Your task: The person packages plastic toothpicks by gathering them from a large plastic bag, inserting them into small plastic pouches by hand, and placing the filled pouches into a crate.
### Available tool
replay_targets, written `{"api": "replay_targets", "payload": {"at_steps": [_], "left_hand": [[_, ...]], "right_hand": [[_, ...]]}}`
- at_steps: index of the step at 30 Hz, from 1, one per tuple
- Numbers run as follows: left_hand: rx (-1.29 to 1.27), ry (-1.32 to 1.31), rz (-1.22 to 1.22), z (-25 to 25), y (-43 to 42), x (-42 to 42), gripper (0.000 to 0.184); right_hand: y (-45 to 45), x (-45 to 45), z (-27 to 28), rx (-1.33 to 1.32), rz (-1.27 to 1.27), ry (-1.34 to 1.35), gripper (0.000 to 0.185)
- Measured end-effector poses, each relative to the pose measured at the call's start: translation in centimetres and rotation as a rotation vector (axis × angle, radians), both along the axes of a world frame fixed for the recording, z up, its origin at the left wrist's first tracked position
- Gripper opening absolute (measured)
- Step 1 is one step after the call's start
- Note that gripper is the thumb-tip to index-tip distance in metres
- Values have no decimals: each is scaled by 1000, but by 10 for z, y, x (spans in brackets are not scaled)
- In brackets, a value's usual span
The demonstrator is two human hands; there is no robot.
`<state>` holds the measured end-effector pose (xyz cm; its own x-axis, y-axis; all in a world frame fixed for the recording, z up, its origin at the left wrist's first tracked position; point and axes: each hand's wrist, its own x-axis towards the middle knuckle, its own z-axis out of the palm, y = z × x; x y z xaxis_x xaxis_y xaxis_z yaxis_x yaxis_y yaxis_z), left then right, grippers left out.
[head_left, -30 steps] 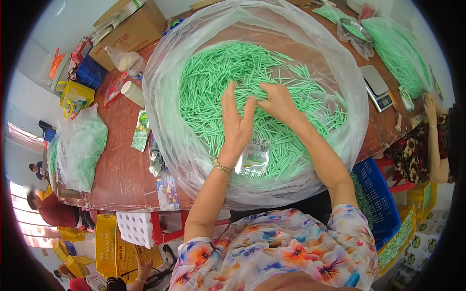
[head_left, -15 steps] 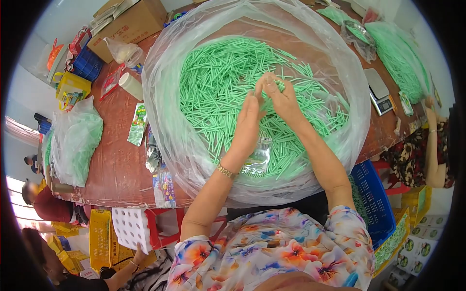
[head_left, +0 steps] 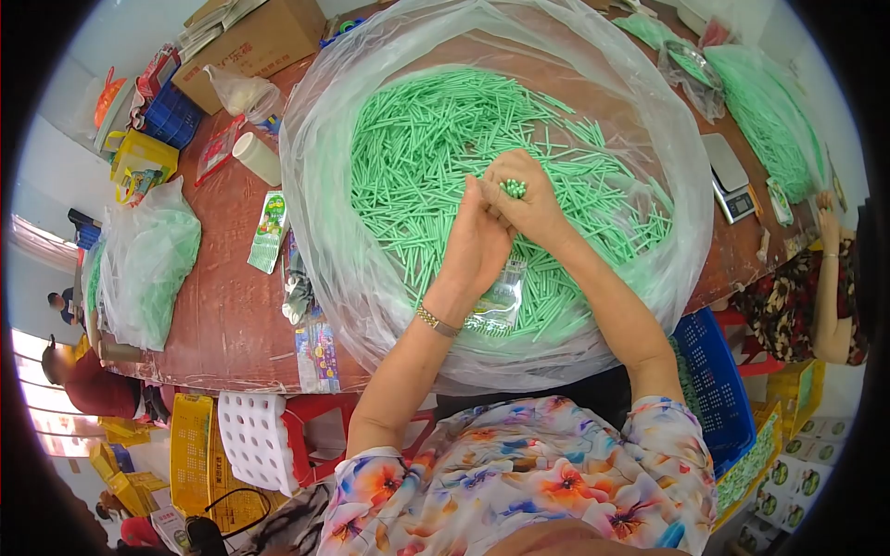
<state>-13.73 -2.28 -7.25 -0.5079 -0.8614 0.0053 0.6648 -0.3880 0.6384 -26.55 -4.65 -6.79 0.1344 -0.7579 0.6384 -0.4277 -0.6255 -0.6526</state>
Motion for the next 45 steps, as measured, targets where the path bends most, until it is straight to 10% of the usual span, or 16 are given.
{"api": "replay_targets", "payload": {"at_steps": [4, 6, 13, 16, 18, 27, 36, 45], "left_hand": [[-109, -104, 2, 9, 1, 4, 67], [-144, -321, 138, 16, 5, 5, 57], [-215, -449, 56, -2, 3, 4, 51], [-274, -511, 205, -3, 1, 6, 52], [-779, -1013, 705, -1, 1, 10, 48], [-178, -83, 51, 32, 17, 2, 59], [-816, -1173, 480, 8, 57, 73, 49], [-1136, -1402, 500, -28, 94, 83, 50]], "right_hand": [[9, -1, 13, 32, 12, -232, 21], [16, -11, 26, 648, 58, -460, 41], [5, -11, 12, 489, 88, -563, 58], [0, -12, 6, 439, 41, -556, 57], [0, -13, 8, 321, 53, -599, 56], [17, 3, 19, 618, 127, -646, 43], [61, -8, 5, 428, 44, -82, 26], [89, -6, -16, 409, -310, 533, 41]]}}
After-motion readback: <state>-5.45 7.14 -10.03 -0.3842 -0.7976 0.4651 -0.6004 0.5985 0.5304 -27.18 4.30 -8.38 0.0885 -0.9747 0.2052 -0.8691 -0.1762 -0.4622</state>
